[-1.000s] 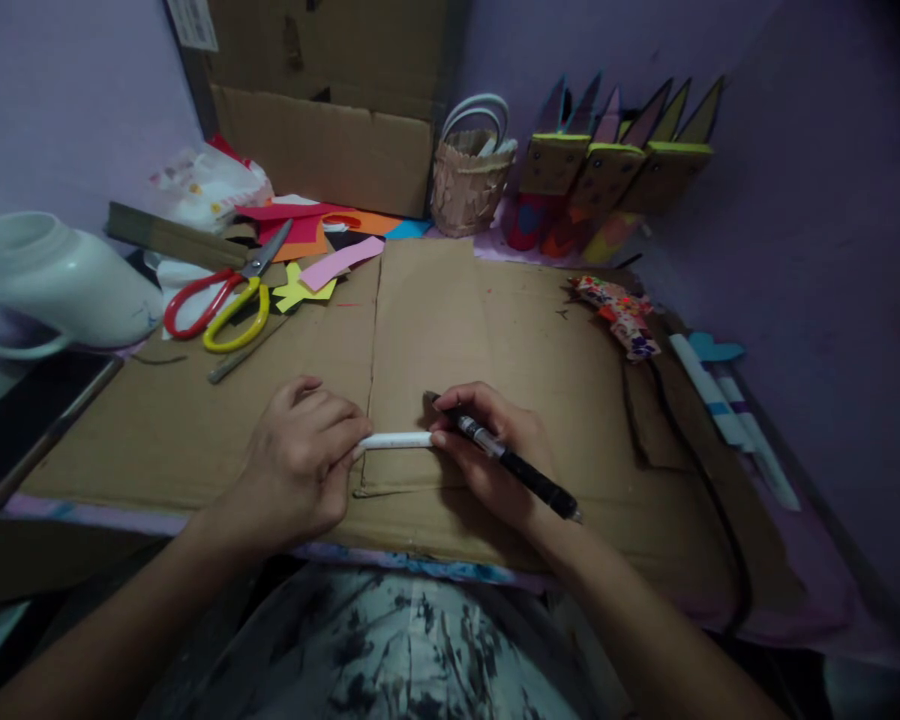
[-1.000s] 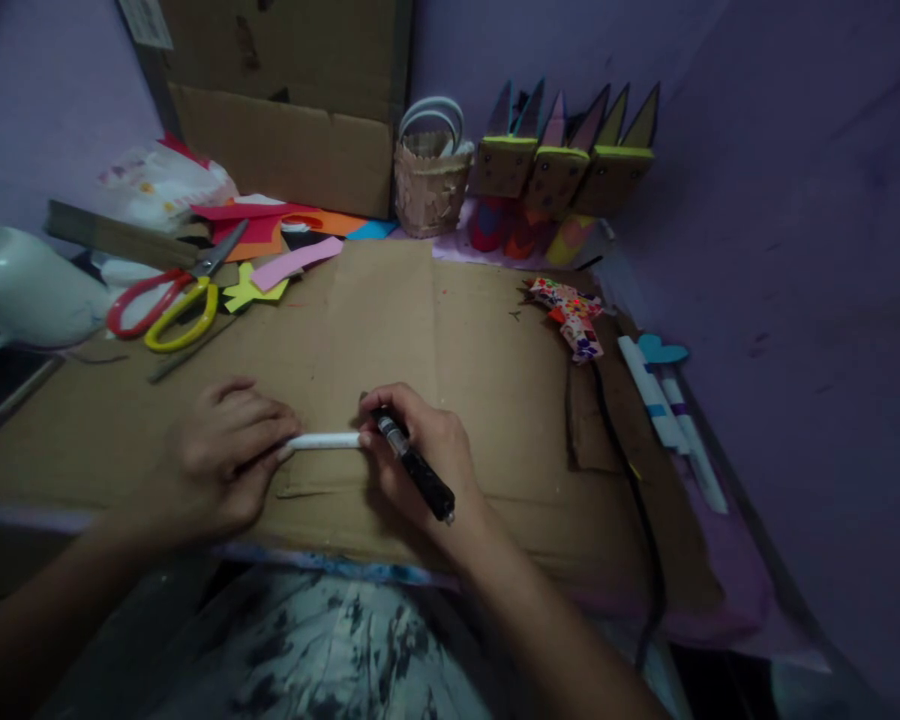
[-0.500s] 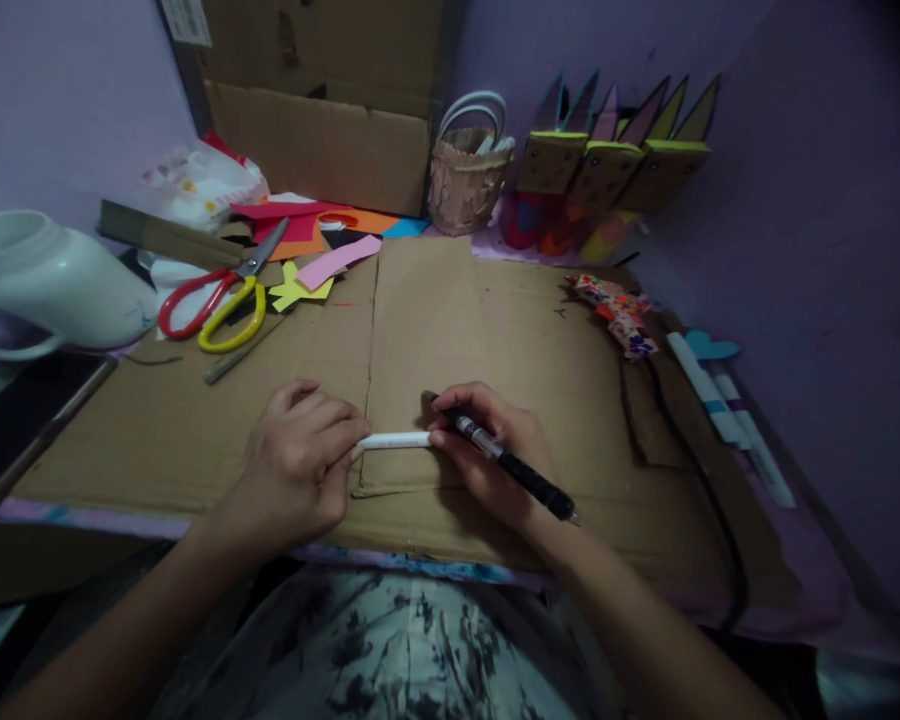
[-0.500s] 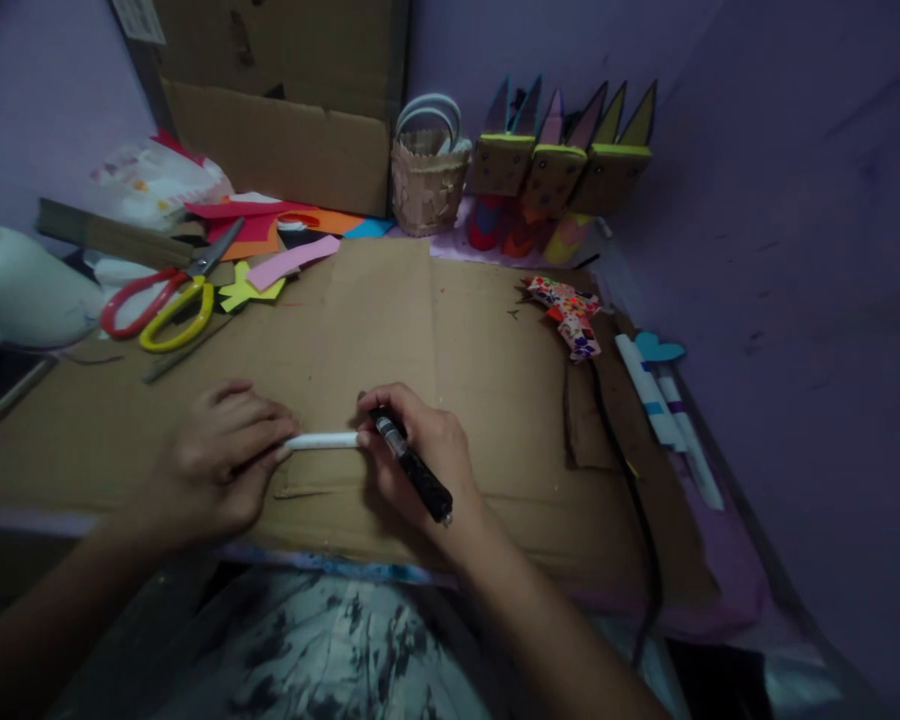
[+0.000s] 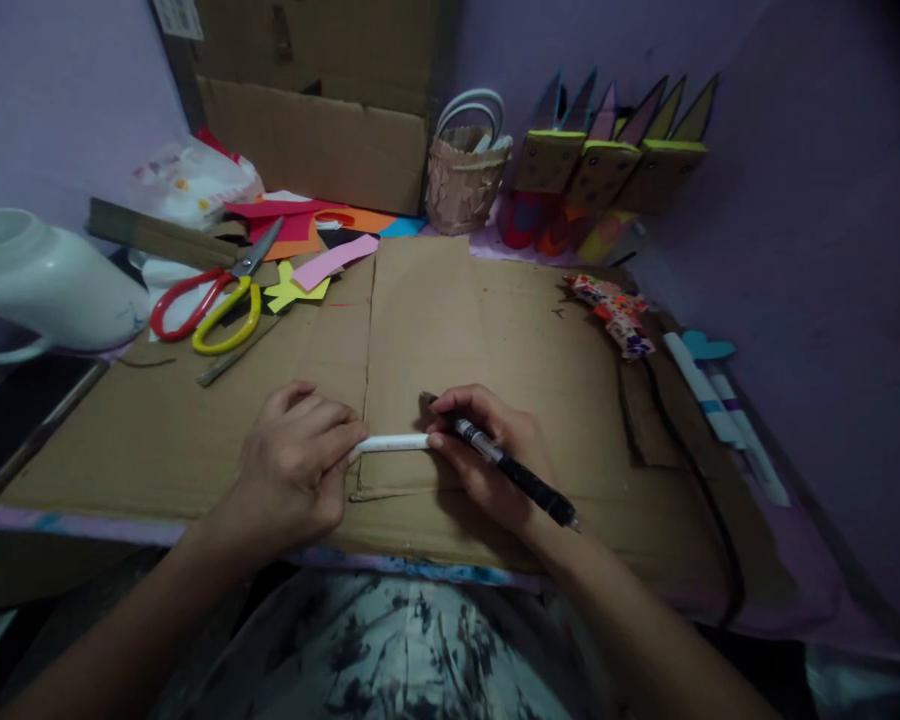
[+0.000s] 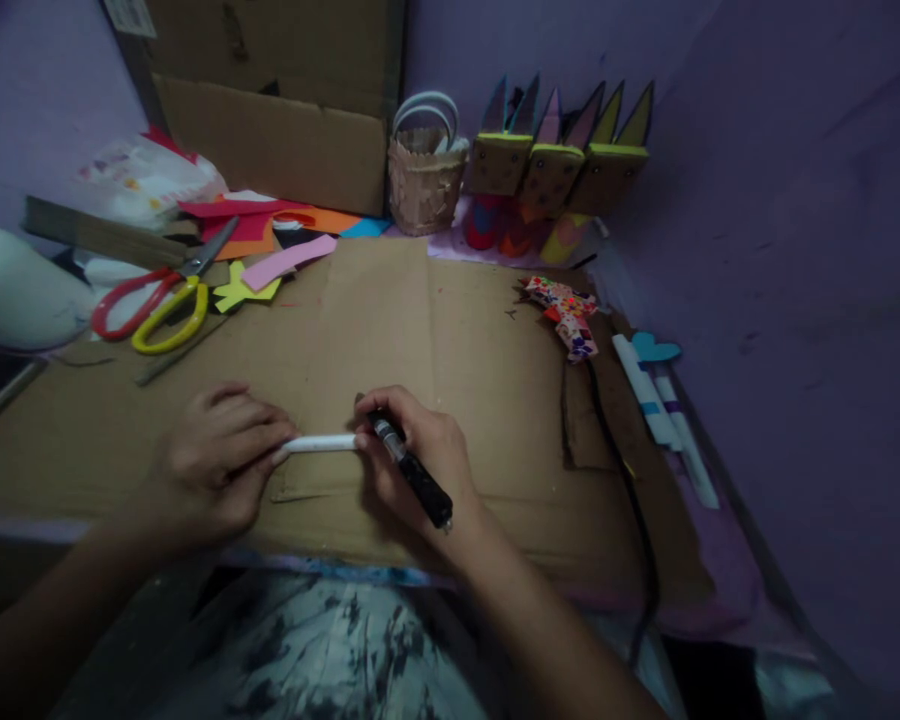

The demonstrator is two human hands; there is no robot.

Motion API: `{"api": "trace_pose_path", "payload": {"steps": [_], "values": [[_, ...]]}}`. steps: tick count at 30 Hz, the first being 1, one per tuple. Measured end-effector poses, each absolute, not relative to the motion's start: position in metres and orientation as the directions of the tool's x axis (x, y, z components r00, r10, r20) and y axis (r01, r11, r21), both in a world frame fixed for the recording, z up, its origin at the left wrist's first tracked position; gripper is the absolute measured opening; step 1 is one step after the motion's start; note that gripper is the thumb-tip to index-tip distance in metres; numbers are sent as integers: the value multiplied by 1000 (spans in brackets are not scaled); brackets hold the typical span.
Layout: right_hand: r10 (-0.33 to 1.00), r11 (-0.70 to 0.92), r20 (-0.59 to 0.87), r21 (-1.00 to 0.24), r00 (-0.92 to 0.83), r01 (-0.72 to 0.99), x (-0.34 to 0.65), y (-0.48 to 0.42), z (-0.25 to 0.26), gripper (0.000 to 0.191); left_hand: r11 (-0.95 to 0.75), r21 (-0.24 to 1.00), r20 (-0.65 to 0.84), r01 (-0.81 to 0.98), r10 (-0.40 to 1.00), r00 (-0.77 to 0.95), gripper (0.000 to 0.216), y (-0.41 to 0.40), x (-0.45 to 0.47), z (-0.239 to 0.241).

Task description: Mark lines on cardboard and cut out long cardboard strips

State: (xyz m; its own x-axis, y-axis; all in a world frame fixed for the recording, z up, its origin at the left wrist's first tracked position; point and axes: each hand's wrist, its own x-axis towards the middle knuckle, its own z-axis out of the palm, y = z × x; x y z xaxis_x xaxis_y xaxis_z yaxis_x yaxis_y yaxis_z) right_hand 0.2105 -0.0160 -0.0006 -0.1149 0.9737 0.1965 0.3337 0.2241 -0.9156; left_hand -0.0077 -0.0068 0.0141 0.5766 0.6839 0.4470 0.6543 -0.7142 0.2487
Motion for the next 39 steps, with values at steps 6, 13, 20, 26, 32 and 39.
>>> {"api": "trace_pose_path", "payload": {"steps": [6, 13, 20, 26, 32, 39], "values": [[992, 122, 125, -986, 26, 113, 209, -14, 0, 15, -726, 238, 448, 646, 672, 590, 16, -5, -9, 13], [956, -70, -116, -982, 269, -173, 213, -11, 18, 24, -741, 197, 471, 641, 646, 601, 16, -5, -12, 10], [946, -39, -105, -976, 307, -214, 214, -11, 20, 20, -762, 171, 462, 625, 622, 632, 21, 0, -16, 6], [946, -46, -142, -949, 291, -313, 216, -12, 21, 18, -773, 88, 477, 628, 587, 654, 19, 1, -14, 12], [950, -50, -148, -941, 275, -333, 215, -13, 10, 18, -790, 33, 472, 612, 552, 687, 20, 7, -23, 5], [957, -23, -56, -993, 285, -118, 215, -16, 5, 15, -778, 93, 458, 621, 587, 667, 25, 9, -26, 6]]}}
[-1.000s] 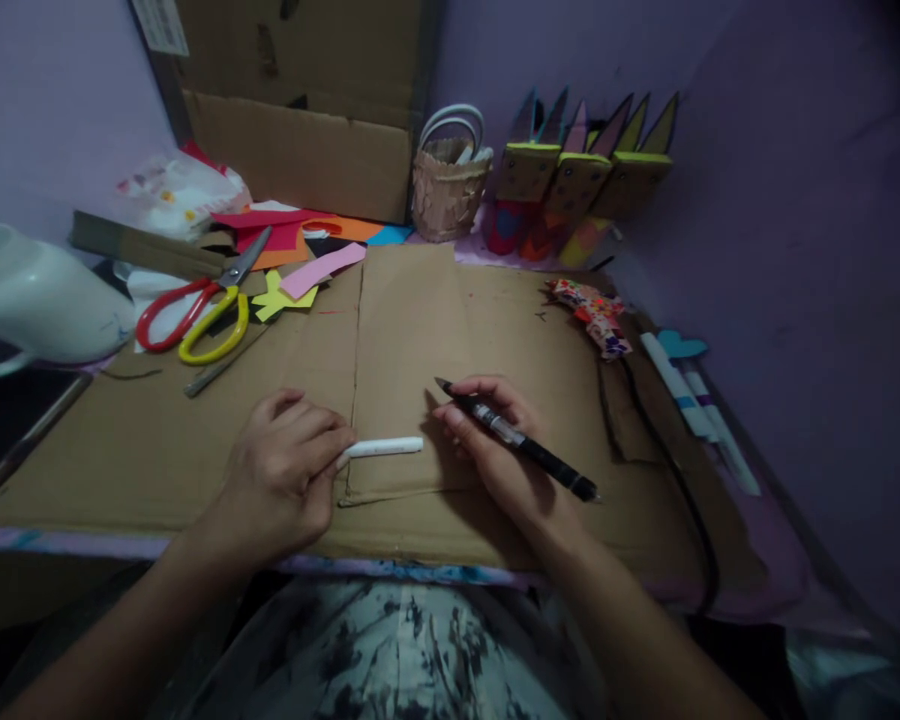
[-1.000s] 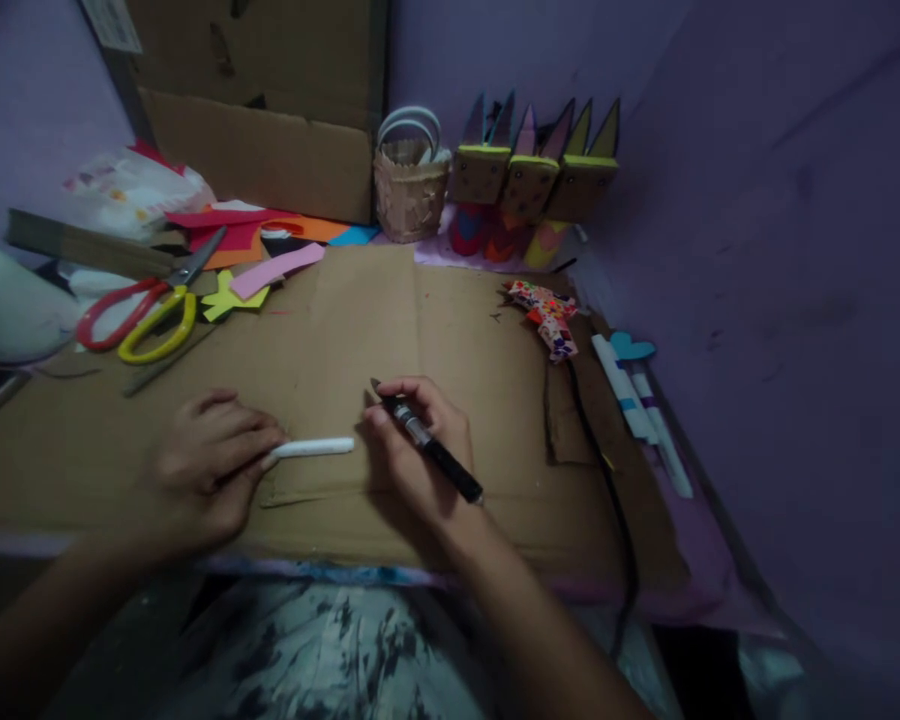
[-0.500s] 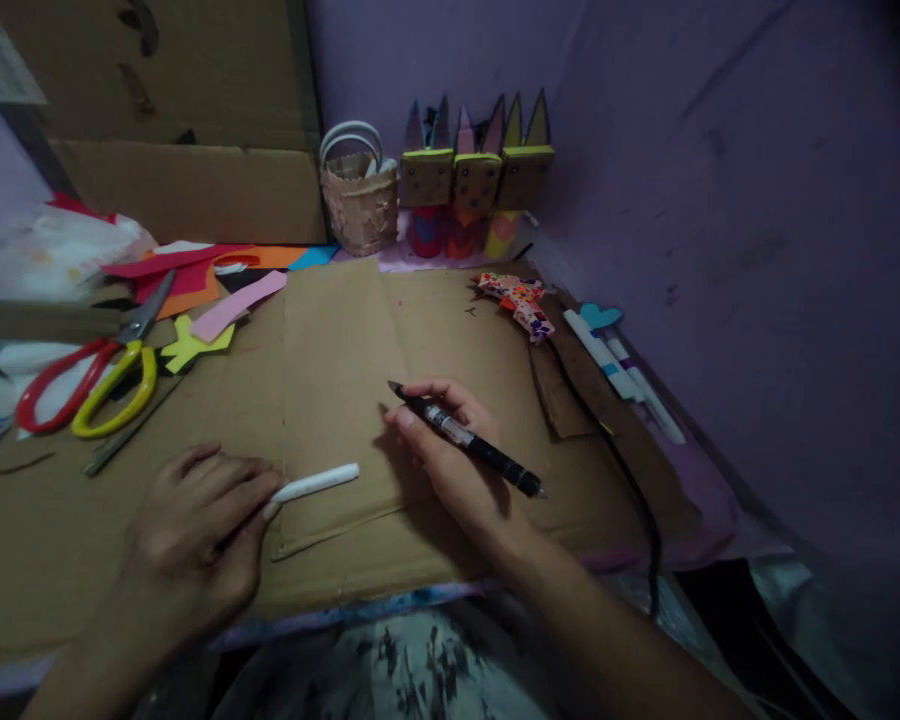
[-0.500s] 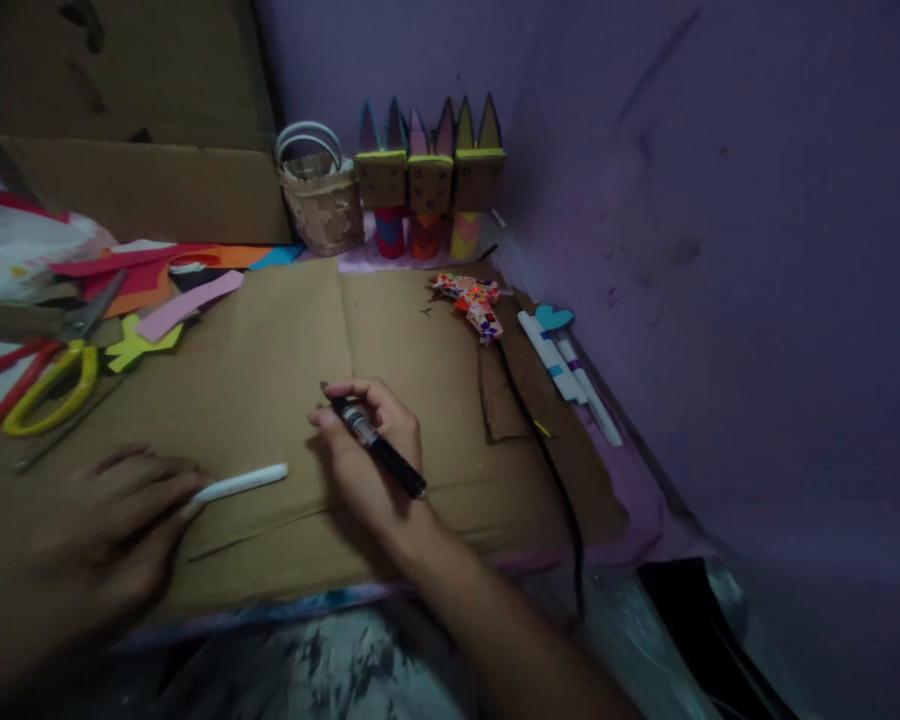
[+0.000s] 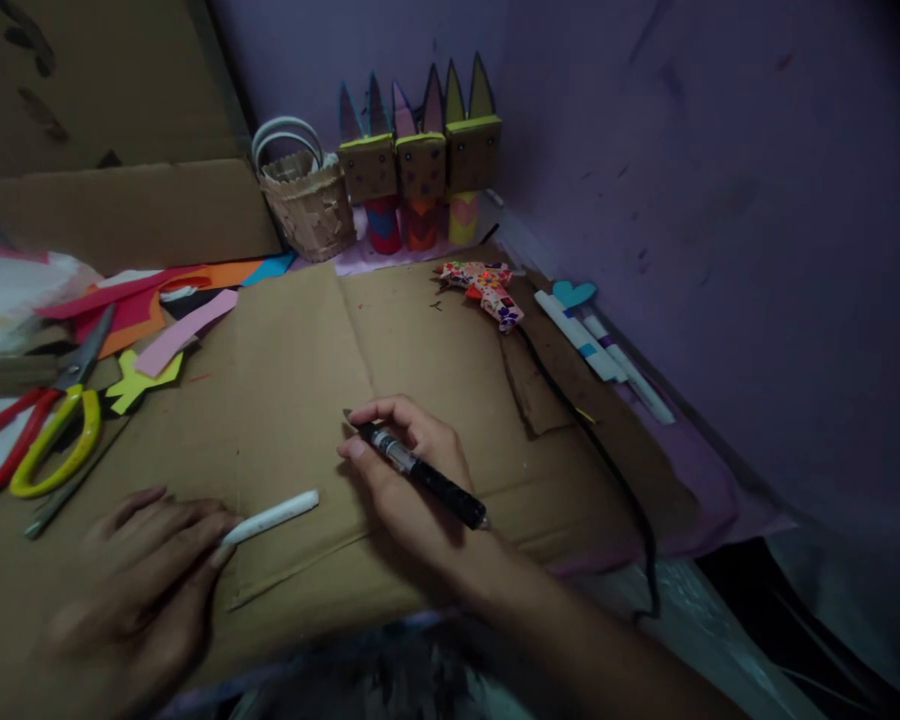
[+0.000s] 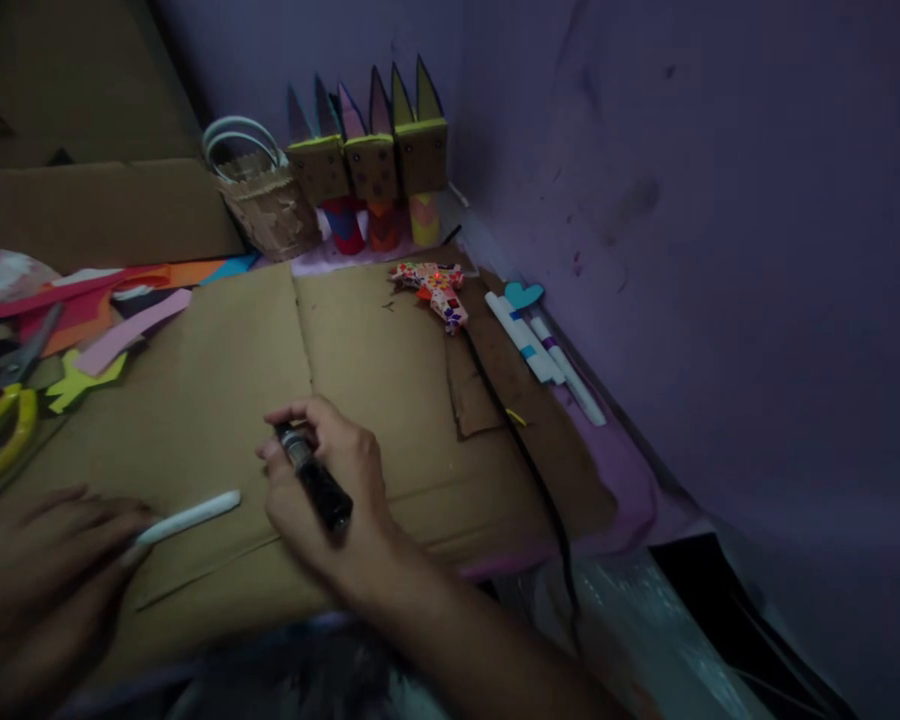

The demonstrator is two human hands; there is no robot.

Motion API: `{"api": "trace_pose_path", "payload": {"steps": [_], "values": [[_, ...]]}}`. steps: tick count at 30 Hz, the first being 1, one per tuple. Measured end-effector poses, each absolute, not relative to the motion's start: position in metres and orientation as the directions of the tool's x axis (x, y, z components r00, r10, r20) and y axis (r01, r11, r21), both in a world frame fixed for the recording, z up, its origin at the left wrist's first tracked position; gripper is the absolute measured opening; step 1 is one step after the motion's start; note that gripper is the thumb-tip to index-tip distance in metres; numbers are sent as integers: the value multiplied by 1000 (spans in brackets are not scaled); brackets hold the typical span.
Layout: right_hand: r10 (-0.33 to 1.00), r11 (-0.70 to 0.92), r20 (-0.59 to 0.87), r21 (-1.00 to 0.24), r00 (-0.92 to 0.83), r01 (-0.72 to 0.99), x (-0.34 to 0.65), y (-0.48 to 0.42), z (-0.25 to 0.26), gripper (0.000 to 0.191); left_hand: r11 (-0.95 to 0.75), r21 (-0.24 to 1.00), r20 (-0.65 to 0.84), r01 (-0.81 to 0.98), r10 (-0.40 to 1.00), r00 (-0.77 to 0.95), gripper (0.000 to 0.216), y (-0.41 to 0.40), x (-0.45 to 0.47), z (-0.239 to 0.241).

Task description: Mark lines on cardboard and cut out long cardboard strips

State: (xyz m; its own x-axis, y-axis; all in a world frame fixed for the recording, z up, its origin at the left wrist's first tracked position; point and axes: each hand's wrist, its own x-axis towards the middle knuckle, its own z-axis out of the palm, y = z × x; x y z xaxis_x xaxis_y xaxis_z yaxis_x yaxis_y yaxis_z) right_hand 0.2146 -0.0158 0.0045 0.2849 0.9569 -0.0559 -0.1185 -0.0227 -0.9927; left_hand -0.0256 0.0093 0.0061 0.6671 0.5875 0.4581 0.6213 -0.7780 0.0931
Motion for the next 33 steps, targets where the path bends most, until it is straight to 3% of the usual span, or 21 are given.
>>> {"api": "trace_pose_path", "payload": {"steps": [7, 12, 20, 29, 33], "values": [[965, -25, -56, -992, 255, -120, 215, -17, 3, 14, -772, 125, 445, 624, 605, 660, 59, 10, -20, 11], [964, -9, -40, -993, 261, -119, 215, -16, 2, 15, -774, 116, 449, 623, 600, 662, 64, 8, -19, 12], [965, 1, -33, -992, 260, -129, 214, -16, 2, 15, -787, 80, 424, 612, 583, 693, 25, 7, -22, 11], [964, 11, -34, -986, 264, -167, 215, -16, 2, 15, -758, 93, 446, 645, 611, 654, 25, 0, -10, 19], [963, -28, -94, -967, 254, -252, 216, -15, 6, 17, -714, 160, 466, 682, 664, 585, 17, -3, -9, 18]]}}
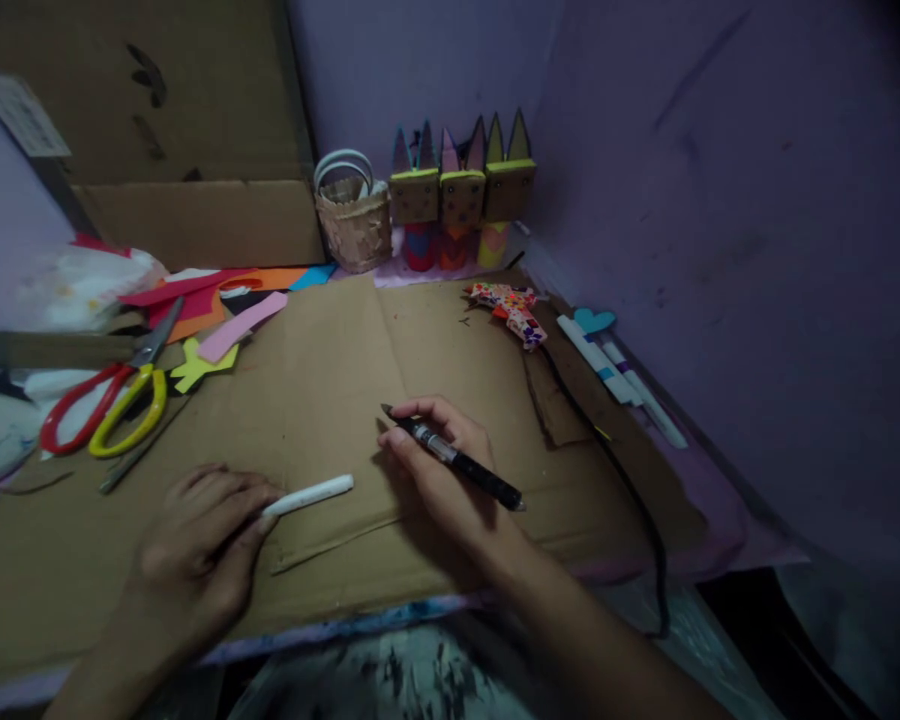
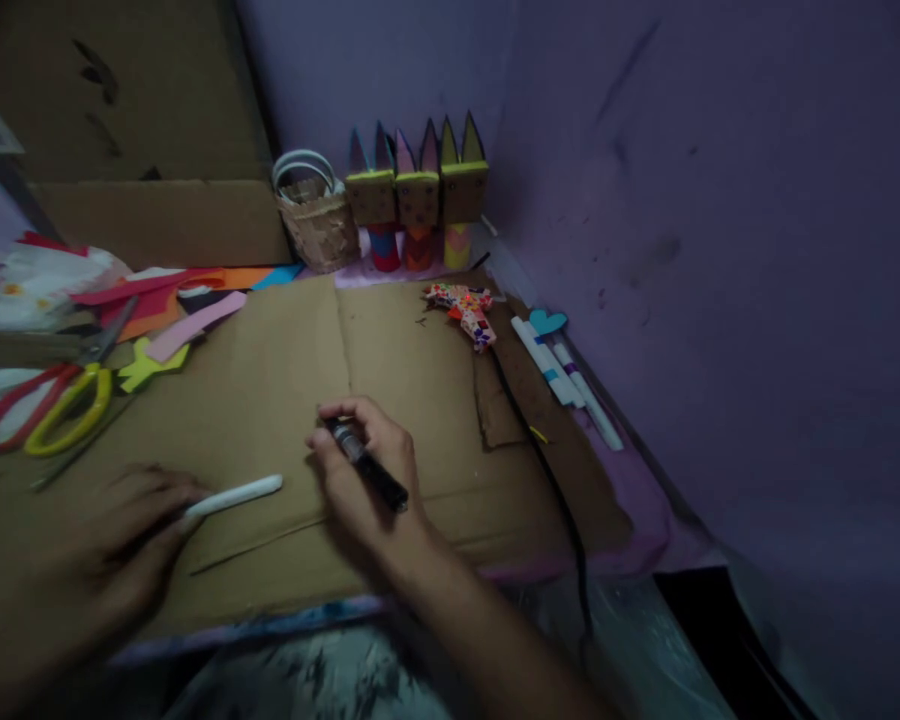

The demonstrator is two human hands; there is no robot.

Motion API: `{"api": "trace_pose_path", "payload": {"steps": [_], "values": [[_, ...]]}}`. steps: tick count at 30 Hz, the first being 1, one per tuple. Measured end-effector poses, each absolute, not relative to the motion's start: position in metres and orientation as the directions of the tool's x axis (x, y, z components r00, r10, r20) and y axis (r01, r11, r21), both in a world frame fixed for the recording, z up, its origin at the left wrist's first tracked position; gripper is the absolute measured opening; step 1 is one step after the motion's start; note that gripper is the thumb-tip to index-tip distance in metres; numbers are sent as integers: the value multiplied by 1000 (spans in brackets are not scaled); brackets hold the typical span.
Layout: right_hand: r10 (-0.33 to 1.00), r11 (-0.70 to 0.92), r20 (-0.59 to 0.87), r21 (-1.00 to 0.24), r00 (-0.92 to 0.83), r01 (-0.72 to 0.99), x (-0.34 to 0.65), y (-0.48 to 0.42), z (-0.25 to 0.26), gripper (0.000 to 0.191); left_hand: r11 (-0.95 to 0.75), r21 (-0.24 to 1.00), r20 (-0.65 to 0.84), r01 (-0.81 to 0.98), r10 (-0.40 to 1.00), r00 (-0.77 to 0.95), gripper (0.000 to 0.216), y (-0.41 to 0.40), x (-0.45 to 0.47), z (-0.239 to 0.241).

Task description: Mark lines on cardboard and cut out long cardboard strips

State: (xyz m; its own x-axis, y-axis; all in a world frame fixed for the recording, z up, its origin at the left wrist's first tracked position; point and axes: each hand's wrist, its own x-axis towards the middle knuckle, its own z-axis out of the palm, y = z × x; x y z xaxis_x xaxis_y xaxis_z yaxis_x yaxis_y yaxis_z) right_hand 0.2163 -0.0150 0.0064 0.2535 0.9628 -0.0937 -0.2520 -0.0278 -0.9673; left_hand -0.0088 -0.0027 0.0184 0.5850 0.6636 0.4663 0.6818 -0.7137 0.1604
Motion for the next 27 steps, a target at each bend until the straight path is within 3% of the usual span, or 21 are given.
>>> {"api": "trace_pose_path", "payload": {"steps": [5, 12, 17, 22, 27], "values": [[936, -41, -163, -930, 311, -365, 214, -18, 21, 30, -535, 324, 501, 780, 797, 338, 13, -5, -20, 15], [910, 164, 119, -983, 397, -80, 208, -24, 15, 31, -231, 335, 389, 913, 917, 89, 22, 63, -21, 44], [915, 195, 217, -976, 340, 99, 210, -23, 4, 28, -57, 271, 300, 961, 954, -28, 20, 120, -16, 58], [904, 192, 205, -979, 375, 71, 212, -25, 5, 26, 43, 167, 231, 985, 970, -81, 38, 158, -14, 60], [907, 154, 166, -986, 388, 61, 211, -25, 5, 20, 44, 91, 236, 995, 970, -65, 25, 180, -9, 49]]}}
